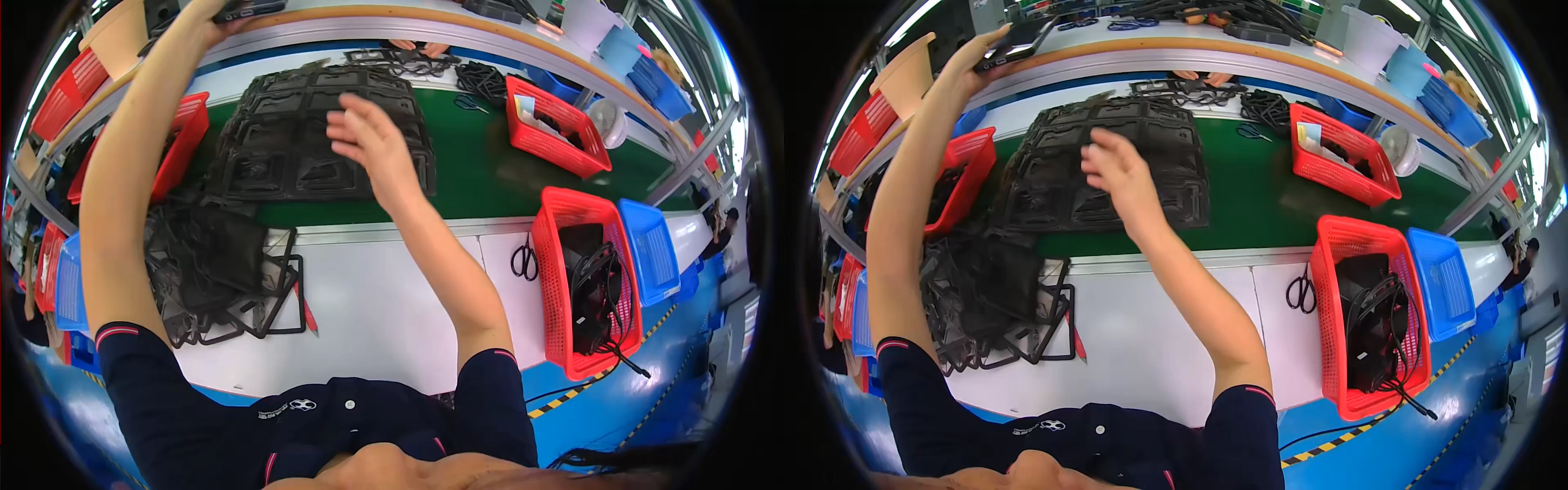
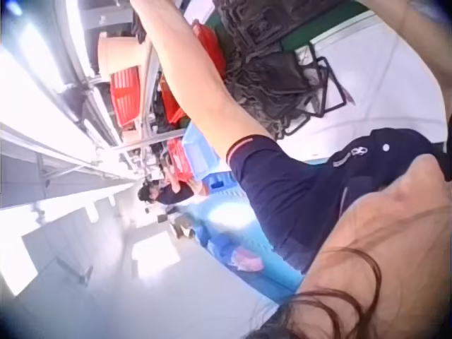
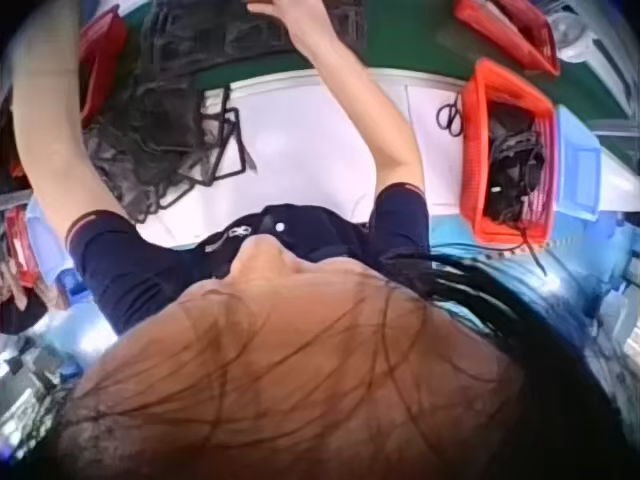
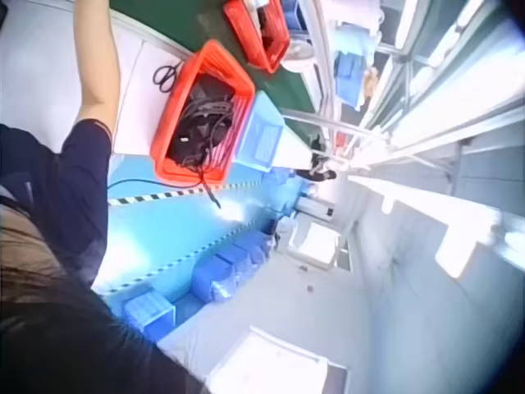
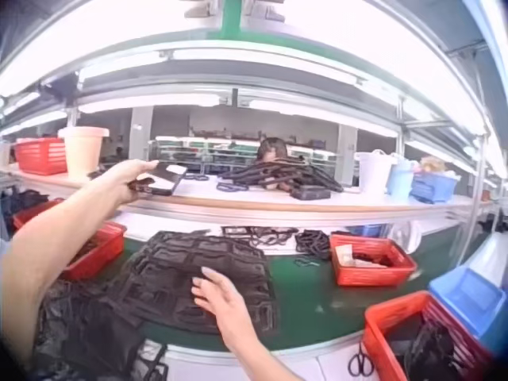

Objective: The recorder uses a red tool to trim or clean the edges of black plastic gasket-like objects on a workbench.

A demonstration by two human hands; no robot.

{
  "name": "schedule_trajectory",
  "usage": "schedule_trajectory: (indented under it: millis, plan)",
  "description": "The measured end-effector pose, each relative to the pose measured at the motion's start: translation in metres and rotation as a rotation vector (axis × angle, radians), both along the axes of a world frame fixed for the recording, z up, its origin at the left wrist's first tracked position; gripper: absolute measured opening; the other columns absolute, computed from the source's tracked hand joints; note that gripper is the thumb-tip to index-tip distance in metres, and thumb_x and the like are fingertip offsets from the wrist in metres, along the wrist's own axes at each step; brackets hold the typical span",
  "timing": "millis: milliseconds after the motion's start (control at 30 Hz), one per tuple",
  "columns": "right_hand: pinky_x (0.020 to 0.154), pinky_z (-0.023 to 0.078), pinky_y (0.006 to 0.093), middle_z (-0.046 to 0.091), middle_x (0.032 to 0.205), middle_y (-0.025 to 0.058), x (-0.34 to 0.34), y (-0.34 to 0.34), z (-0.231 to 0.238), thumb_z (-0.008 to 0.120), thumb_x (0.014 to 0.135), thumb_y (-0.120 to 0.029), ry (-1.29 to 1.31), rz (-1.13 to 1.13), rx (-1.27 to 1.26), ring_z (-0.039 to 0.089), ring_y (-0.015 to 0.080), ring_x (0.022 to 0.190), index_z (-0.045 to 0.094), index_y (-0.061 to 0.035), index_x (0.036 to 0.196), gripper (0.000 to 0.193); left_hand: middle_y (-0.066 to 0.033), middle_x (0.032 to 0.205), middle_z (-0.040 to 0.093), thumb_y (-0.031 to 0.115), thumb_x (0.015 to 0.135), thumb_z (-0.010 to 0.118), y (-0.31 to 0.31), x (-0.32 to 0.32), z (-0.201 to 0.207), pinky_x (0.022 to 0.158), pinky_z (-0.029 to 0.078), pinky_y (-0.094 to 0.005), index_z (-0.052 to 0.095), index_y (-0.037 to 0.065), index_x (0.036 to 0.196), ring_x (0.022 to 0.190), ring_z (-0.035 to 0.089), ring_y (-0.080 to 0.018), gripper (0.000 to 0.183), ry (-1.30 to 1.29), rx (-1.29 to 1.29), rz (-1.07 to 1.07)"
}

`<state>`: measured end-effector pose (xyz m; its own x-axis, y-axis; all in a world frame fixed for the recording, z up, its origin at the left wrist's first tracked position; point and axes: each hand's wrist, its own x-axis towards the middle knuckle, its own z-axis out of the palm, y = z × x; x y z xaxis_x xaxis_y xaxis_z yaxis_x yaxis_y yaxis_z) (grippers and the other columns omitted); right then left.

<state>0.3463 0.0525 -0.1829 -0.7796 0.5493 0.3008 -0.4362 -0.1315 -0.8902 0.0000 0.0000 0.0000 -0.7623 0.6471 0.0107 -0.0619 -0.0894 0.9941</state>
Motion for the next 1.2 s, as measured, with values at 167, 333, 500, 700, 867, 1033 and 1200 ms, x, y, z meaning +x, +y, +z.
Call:
schedule_trajectory:
  millis: [167, 333, 500, 700, 867, 1033, 1200]
  plan:
    - [0.068, 0.045, 0.0229, 0.062, 0.084, 0.0012, 0.053, -0.026, -0.13, 0.059, 0.086, -0.015, -0.272, 0.008, 0.024, 0.056, 0.0081, 0.077, 0.062, -0.0028, 0.102, 0.02, -0.0089, 0.09, 0.063, 0.031, 0.08, 0.066, 0.051, -0.053, 0.001, 0.064, 0.056, -0.0214, 0.061, 0.002, 0.097, 0.074, 0.064, -0.0134, 0.034, 0.178, -0.088, -0.197]
    - [0.074, 0.048, 0.0263, 0.065, 0.095, 0.0064, 0.158, -0.012, -0.149, 0.055, 0.087, -0.01, -0.567, -0.477, 0.329, 0.059, 0.0123, 0.083, 0.063, -0.0011, 0.102, 0.019, -0.007, 0.096, 0.063, 0.045, 0.075, 0.067, 0.036, -0.122, 0.011, 0.067, 0.049, -0.021, 0.059, 0.007, 0.108, 0.08, 0.061, -0.0114, 0.051, 0.587, -0.422, -0.073]
    - [0.072, 0.049, 0.0286, 0.064, 0.092, 0.0107, 0.163, -0.03, -0.13, 0.055, 0.085, -0.008, -0.55, -0.533, 0.47, 0.062, 0.0192, 0.079, 0.064, -0.0032, 0.097, 0.016, 0.0018, 0.064, 0.052, 0.013, 0.082, 0.057, -0.011, 0.074, -0.008, 0.034, 0.024, -0.0205, 0.055, 0.008, 0.116, 0.041, 0.035, -0.0047, 0.035, 0.871, -0.008, 0.346]
    - [0.075, 0.047, 0.0386, 0.057, 0.089, 0.0138, 0.092, -0.125, -0.153, 0.055, 0.078, -0.006, -0.445, -0.024, 0.823, 0.056, 0.0313, 0.085, 0.059, -0.0041, 0.092, 0.015, -0.0104, 0.125, 0.051, 0.012, 0.084, 0.057, -0.116, 0.198, -0.162, 0.101, 0.032, -0.0335, 0.051, 0.005, 0.122, 0.121, 0.043, -0.0208, 0.038, 1.176, -0.023, -0.071]
    - [0.07, 0.046, 0.0415, 0.051, 0.087, 0.0151, 0.042, -0.162, -0.17, 0.056, 0.073, -0.006, -0.494, -0.123, 1.049, 0.053, 0.0315, 0.083, 0.056, -0.0051, 0.088, 0.015, -0.0168, 0.127, 0.047, 0.034, 0.084, 0.055, -0.194, 0.25, -0.313, 0.102, 0.029, -0.0446, 0.048, 0.016, 0.126, 0.121, 0.041, -0.0331, 0.046, 1.473, -0.702, -0.141]
    - [0.068, 0.046, 0.04, 0.051, 0.09, 0.0121, 0.05, -0.166, -0.174, 0.059, 0.072, -0.007, -0.555, -0.152, 1.086, 0.053, 0.029, 0.085, 0.056, -0.0062, 0.09, 0.018, -0.0128, 0.123, 0.053, 0.054, 0.081, 0.051, -0.249, 0.222, -0.317, 0.107, 0.021, -0.0451, 0.053, 0.023, 0.123, 0.122, 0.04, -0.0274, 0.053, 1.643, -0.762, -0.2]
    - [0.068, 0.046, 0.0402, 0.05, 0.091, 0.0136, 0.035, -0.175, -0.175, 0.061, 0.072, -0.007, -0.573, -0.182, 1.161, 0.053, 0.03, 0.085, 0.054, -0.0062, 0.096, 0.025, -0.0119, 0.121, 0.053, 0.047, 0.08, 0.056, -0.26, 0.216, -0.303, 0.108, 0.019, -0.0456, 0.054, 0.022, 0.122, 0.124, 0.039, -0.0267, 0.049, 1.656, -0.756, -0.256]
